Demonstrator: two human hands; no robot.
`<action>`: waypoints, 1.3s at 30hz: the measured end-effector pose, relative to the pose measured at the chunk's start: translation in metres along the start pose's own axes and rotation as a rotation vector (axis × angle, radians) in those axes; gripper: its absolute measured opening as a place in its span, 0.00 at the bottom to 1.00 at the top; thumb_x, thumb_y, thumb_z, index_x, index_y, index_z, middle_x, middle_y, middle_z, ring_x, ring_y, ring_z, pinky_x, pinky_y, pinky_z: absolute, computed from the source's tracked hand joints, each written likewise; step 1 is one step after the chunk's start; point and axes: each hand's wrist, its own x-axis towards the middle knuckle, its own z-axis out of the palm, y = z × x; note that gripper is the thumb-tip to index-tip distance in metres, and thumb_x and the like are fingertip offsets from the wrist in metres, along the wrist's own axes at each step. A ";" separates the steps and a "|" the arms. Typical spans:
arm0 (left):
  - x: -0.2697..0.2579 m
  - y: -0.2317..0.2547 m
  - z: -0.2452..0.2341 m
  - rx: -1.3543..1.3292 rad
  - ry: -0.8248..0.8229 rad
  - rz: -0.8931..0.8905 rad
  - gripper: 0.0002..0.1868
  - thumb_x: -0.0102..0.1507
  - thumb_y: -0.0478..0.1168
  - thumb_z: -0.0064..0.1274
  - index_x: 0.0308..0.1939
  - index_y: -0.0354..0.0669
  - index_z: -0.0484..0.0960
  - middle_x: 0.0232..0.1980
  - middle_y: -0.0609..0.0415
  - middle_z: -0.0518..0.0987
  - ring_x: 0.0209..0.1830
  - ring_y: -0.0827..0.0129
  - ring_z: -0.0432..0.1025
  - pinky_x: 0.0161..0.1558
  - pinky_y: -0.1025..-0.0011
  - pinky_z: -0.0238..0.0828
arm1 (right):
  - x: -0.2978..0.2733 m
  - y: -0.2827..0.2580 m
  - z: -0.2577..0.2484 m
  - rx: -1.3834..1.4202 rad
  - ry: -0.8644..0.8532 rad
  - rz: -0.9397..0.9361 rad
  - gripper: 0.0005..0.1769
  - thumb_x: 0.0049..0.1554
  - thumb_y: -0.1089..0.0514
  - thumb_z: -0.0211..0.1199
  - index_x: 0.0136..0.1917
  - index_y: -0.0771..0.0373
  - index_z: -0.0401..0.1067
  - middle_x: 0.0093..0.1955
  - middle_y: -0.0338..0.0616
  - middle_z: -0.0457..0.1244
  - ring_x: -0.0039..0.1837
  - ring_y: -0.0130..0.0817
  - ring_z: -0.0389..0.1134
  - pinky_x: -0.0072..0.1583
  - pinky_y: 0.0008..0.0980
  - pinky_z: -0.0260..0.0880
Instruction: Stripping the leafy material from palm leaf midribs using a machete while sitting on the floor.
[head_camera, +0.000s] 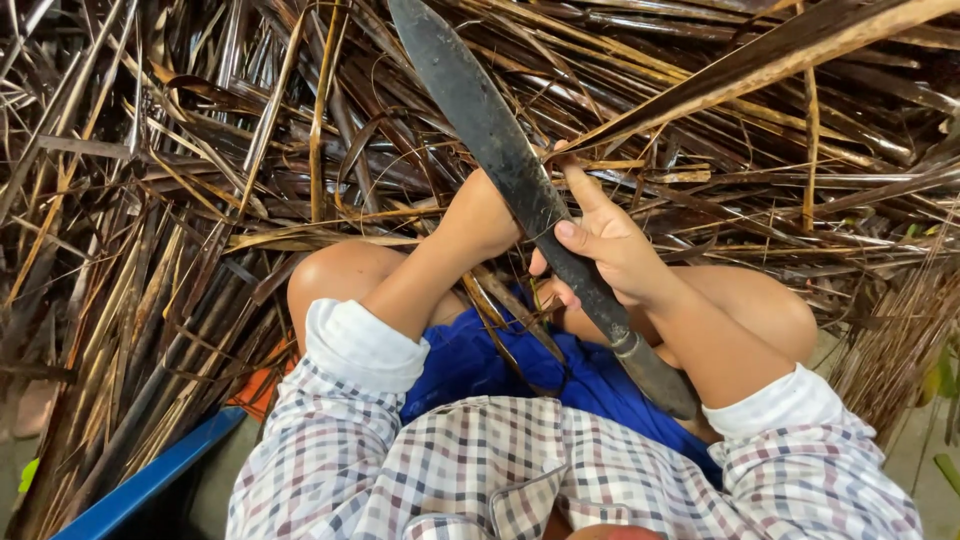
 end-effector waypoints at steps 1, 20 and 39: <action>-0.001 0.000 0.001 0.013 -0.004 0.017 0.05 0.61 0.31 0.46 0.39 0.31 0.74 0.26 0.48 0.71 0.22 0.59 0.69 0.27 0.68 0.73 | -0.001 0.001 -0.001 -0.006 0.015 -0.003 0.43 0.67 0.64 0.50 0.86 0.44 0.32 0.44 0.76 0.68 0.27 0.53 0.72 0.24 0.37 0.75; -0.004 0.009 -0.002 0.267 0.023 0.318 0.05 0.58 0.28 0.51 0.37 0.34 0.80 0.28 0.49 0.73 0.27 0.52 0.73 0.32 0.65 0.76 | 0.000 -0.015 0.008 -0.044 0.098 -0.024 0.37 0.68 0.62 0.51 0.85 0.49 0.43 0.40 0.70 0.69 0.25 0.46 0.69 0.23 0.33 0.73; 0.009 0.037 -0.018 -0.194 0.055 -0.010 0.11 0.62 0.25 0.49 0.39 0.42 0.85 0.33 0.53 0.81 0.34 0.62 0.78 0.37 0.69 0.77 | 0.003 -0.007 0.012 0.106 0.195 -0.019 0.28 0.67 0.61 0.53 0.79 0.51 0.56 0.39 0.73 0.68 0.23 0.51 0.68 0.21 0.39 0.69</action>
